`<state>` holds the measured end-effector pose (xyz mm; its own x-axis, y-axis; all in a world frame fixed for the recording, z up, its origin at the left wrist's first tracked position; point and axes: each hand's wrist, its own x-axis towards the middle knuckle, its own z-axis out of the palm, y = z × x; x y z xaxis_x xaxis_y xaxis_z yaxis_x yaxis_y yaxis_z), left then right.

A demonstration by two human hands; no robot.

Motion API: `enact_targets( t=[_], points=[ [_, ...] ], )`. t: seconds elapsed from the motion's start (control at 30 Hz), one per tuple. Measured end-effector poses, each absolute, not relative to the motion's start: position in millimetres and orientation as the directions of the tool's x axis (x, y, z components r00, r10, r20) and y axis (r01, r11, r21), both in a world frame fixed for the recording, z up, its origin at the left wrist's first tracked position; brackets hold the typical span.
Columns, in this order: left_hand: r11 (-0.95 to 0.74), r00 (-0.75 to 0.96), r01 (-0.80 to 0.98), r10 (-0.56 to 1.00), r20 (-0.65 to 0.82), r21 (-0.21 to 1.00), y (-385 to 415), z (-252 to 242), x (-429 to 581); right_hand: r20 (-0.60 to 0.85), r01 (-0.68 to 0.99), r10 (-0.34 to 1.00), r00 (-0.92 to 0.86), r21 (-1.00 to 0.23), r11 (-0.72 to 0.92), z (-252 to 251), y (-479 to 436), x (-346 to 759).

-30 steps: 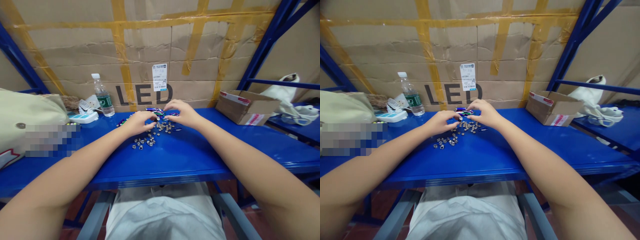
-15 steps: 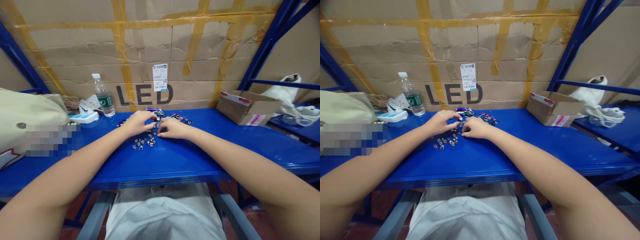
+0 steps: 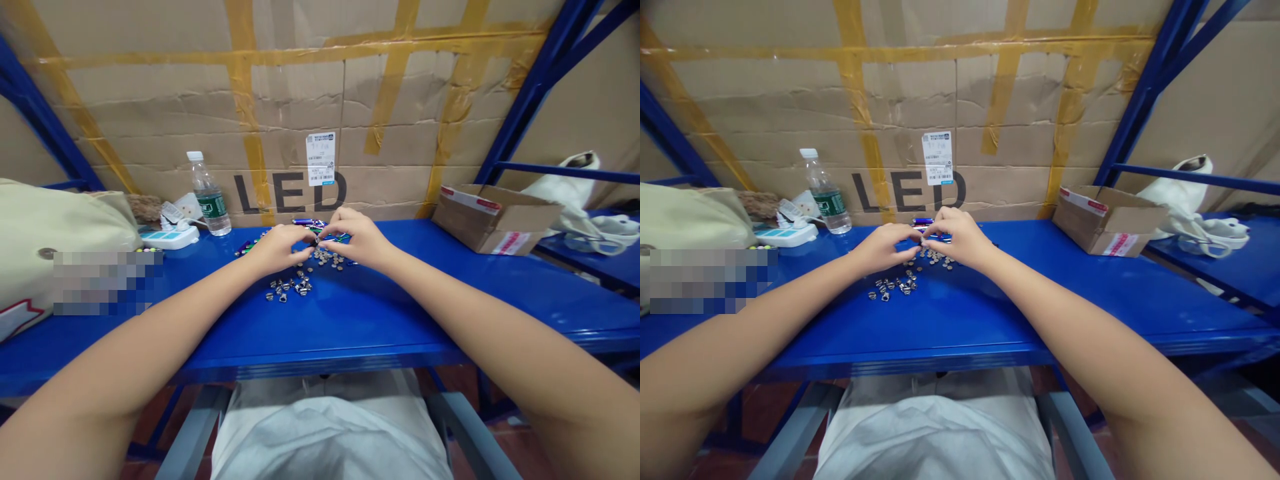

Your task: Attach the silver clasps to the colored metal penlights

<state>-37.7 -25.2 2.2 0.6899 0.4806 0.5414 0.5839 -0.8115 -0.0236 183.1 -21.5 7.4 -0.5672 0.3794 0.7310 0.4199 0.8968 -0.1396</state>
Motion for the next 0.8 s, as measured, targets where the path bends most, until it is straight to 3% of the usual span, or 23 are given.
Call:
enact_targets(
  t=[0.8],
  points=[
    [-0.809,0.660,0.587,0.510,0.552,0.046,-24.7,1.4,-38.1,0.678,0.489,0.373,-0.633,-0.023,0.872,4.2,-19.1,183.2]
  ],
)
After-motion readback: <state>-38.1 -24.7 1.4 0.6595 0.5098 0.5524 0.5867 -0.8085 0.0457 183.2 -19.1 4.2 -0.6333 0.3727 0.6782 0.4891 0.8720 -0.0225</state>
